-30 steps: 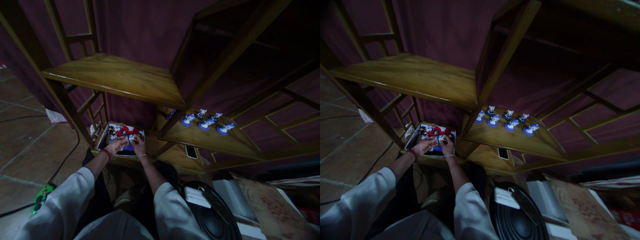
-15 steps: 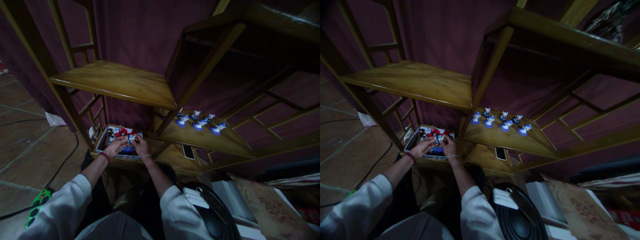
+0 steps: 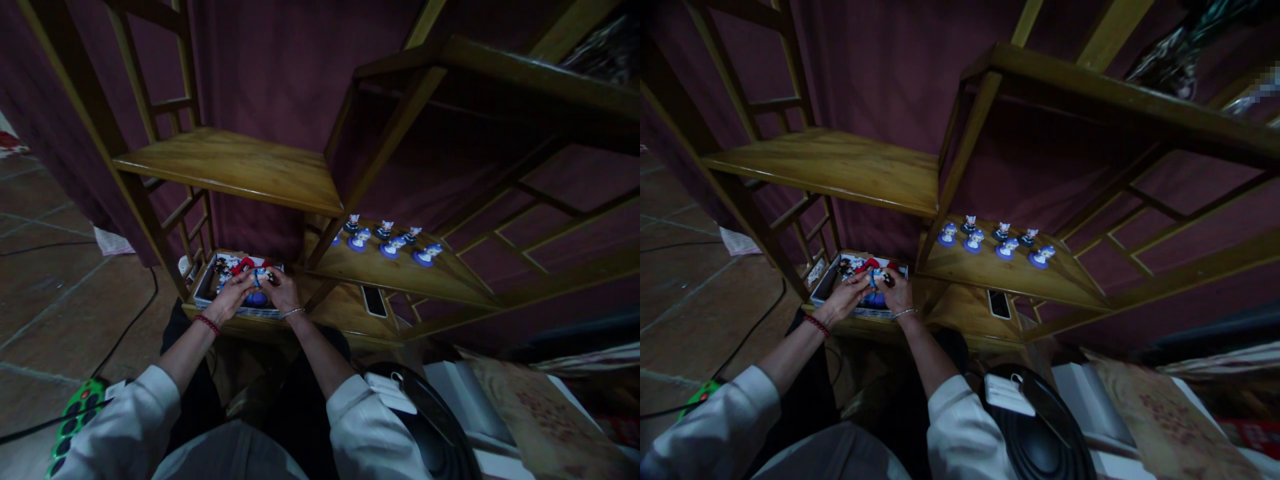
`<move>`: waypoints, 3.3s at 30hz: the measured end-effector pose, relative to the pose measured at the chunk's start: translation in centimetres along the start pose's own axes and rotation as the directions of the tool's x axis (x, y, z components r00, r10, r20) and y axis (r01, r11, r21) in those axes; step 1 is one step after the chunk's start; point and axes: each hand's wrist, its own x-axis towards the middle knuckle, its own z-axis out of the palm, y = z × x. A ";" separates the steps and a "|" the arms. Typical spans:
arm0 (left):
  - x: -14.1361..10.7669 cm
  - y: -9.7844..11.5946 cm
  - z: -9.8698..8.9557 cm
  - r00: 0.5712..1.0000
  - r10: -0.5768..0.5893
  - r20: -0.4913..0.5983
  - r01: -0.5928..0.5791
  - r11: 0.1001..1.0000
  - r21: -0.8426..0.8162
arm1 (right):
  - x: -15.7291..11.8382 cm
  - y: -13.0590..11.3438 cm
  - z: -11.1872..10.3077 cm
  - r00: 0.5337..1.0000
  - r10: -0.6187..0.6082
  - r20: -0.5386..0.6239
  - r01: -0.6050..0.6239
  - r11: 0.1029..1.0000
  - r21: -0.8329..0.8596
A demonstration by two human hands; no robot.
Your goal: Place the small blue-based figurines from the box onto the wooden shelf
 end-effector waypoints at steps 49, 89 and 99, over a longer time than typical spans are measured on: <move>-8.1 -0.2 2.3 0.996 0.085 0.011 -0.082 0.980 -0.183 | -3.9 -5.0 -3.2 0.971 -0.135 0.196 0.142 0.990 -0.018; -9.2 -0.4 3.1 0.984 0.176 -0.023 -0.177 0.963 -0.203 | -4.0 -6.6 -3.3 0.972 -0.127 0.195 0.131 0.991 -0.004; -9.3 -0.4 3.1 0.985 0.174 -0.016 -0.174 0.966 -0.190 | -4.1 -7.1 -3.7 0.964 -0.147 0.220 0.152 0.988 -0.005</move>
